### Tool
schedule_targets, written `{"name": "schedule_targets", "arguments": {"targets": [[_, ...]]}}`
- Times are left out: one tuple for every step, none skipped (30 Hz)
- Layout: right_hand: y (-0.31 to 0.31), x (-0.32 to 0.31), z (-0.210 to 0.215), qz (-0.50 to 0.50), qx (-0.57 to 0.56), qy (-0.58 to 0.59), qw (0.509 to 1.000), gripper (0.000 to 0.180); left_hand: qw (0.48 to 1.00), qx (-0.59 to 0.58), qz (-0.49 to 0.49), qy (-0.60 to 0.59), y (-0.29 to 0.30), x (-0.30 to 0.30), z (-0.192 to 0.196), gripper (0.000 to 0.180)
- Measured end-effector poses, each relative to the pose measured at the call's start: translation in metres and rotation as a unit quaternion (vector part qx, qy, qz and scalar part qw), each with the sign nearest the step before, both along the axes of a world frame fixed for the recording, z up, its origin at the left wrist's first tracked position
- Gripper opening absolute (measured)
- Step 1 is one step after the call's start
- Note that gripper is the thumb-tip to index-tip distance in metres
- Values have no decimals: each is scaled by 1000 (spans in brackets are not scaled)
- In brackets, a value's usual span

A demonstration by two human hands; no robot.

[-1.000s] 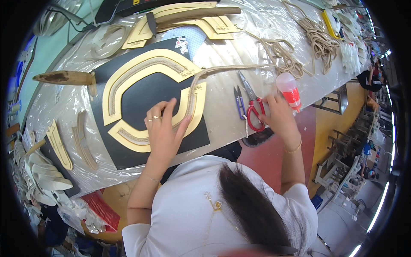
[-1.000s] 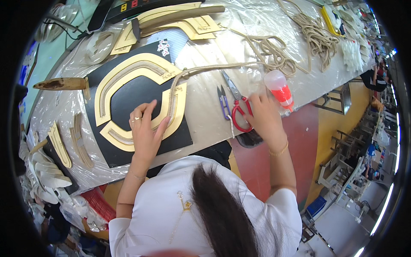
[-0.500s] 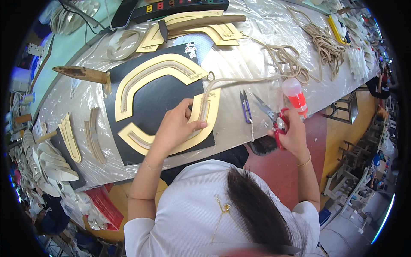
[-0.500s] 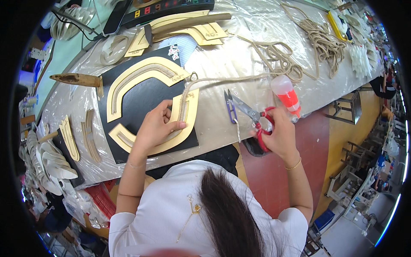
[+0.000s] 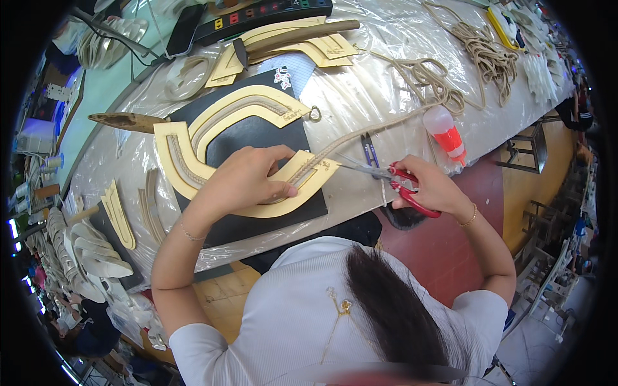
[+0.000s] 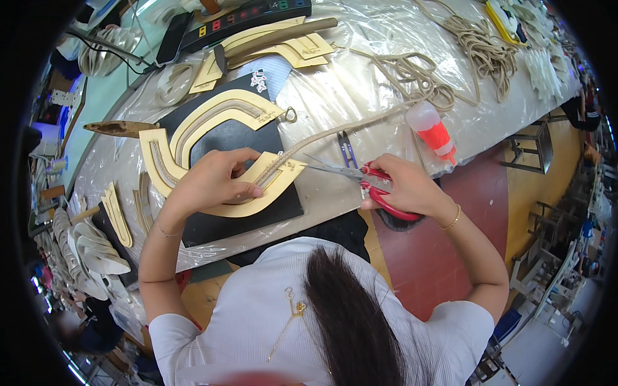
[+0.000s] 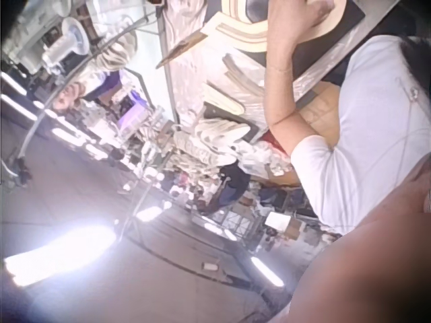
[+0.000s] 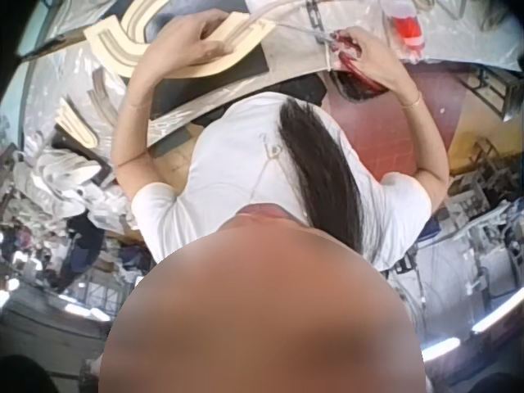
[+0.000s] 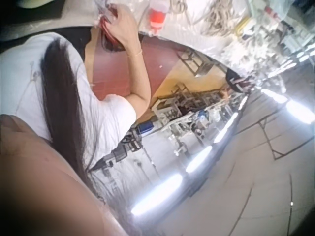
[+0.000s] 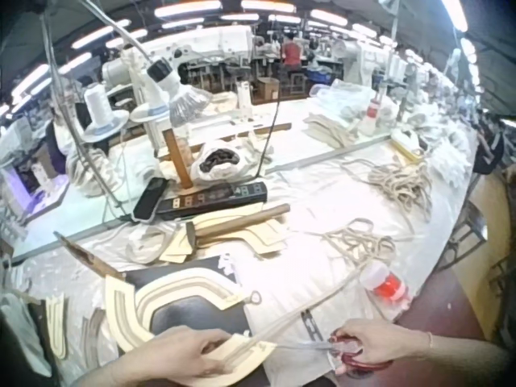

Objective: The person assembles a decorative letter by applying glue to a rope and pressing it into a channel on a wooden letter-shaped piece. They repeatedly cut rope segments, apply glue, and press the rope into place, smoothing it with a small tool. The process continues across multiple segments of the letter's outline.

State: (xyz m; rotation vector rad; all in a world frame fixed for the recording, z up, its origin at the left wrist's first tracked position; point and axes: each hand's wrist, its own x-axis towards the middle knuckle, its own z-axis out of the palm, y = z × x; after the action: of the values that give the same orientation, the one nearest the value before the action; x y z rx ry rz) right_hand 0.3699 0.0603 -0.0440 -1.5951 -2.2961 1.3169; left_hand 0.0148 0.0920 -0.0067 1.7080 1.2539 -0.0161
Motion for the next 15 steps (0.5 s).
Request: {"name": "schedule_targets", "arguments": {"targets": [[0,-4,-2,5,10,24,1000,72,1000,-9,-7,6,2,1,2,49],[1,-9,-6,8,15,35,999,73,1000,-17,-14,13,4,2,3,47],[1,-15,-8,13,17,49,999,73,1000,-24,-13,11,6,3,4,45],[1,-21,-10,2,29,46,998,73,999,-30,-11,10,8,4,4,43],[1,-26,-11,-7,40,48,998,73,999,-37,-8,10,10,5,5,41],[1,-31,-11,-15,51,49,997,74,999,-32,-7,10,11,4,5,39],[2,-35,-11,-22,69,48,996,74,1000,-25,-6,10,14,4,6,37],[2,-38,-11,-29,87,47,995,74,1000,-21,-5,19,15,3,6,36],[2,-40,-10,-36,102,51,993,75,1000,-16,-8,13,17,2,7,36],[3,-40,-10,-33,107,40,993,75,1000,-14,-13,16,18,2,8,36],[4,-39,-9,-30,110,32,993,75,999,-14,-20,26,19,2,9,36],[5,-38,-8,-26,113,27,993,75,999,-13,-29,36,21,2,10,36],[6,-36,-7,-20,102,34,994,75,998,-13,-40,52,22,3,10,36],[8,-33,-7,-13,92,42,995,75,996,-12,-53,68,23,4,10,37],[9,-31,-7,-4,83,51,995,75,996,-8,-57,65,24,5,10,37]]}}
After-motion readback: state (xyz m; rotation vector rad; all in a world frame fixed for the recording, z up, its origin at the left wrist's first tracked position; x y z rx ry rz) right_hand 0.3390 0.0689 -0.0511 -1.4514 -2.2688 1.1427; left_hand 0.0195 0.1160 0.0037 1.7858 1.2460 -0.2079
